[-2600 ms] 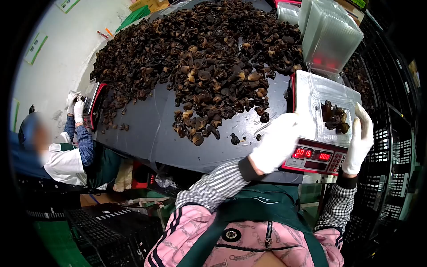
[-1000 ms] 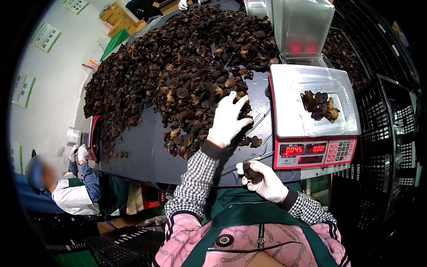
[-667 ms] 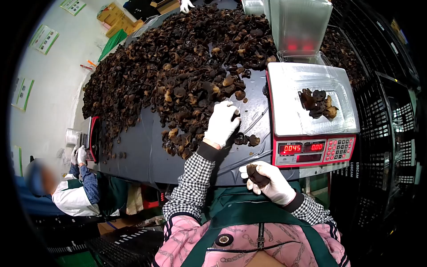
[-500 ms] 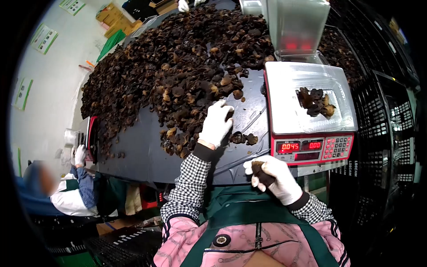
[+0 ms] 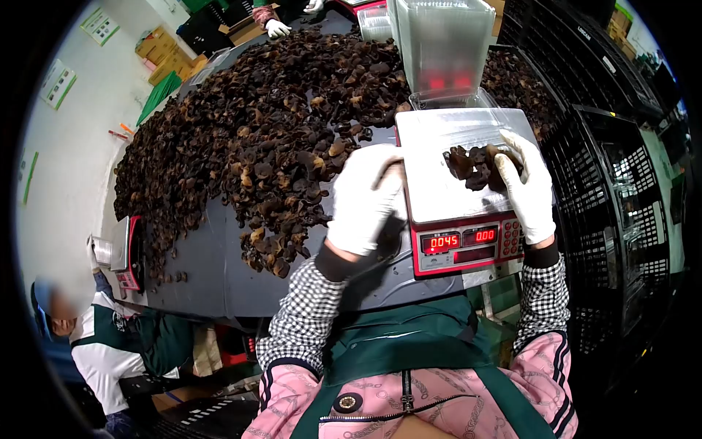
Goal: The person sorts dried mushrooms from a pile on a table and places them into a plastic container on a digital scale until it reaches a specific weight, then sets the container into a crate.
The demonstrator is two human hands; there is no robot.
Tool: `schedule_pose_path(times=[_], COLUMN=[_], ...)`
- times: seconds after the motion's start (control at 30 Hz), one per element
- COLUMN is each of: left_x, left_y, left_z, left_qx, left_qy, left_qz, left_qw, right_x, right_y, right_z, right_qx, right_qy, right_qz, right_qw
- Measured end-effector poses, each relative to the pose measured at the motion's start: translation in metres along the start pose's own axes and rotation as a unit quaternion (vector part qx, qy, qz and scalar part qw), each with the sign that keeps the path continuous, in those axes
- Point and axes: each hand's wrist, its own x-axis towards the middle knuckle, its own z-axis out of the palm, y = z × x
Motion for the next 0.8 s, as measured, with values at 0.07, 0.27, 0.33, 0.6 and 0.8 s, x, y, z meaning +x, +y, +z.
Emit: schedule_pose_path(times=[0.07, 0.27, 0.33, 0.6, 0.8], left_x=[0.015, 0.020, 0.002, -0.059, -0.117], left_y=[0.035, 0.069, 0.064, -0.026, -0.077], left_z=[0.024, 0.078, 0.084, -0.022, -0.040], left_qx=[-0.020, 0.050, 0.036, 0.156, 0.234], left_qy=[-0.015, -0.205, -0.139, -0.096, -0.185], left_qz=[0.088, 0.096, 0.159, 0.000, -0.075], left_qw=[0.996, 0.973, 0.977, 0.983, 0.952], right_x=[-0.007, -0.026, -0.028, -0.055, -0.112], right_y=[0.002, -0.005, -0.006, -0.029, -0.069], right_z=[0.004, -0.003, -0.008, -0.002, 0.041], right_qx=[0.061, 0.091, 0.115, 0.119, 0.353], right_qy=[0.017, 0.030, 0.016, 0.148, -0.134], right_qz=[0.023, 0.069, 0.076, 0.020, 0.127], right_qw=[0.998, 0.993, 0.990, 0.982, 0.917])
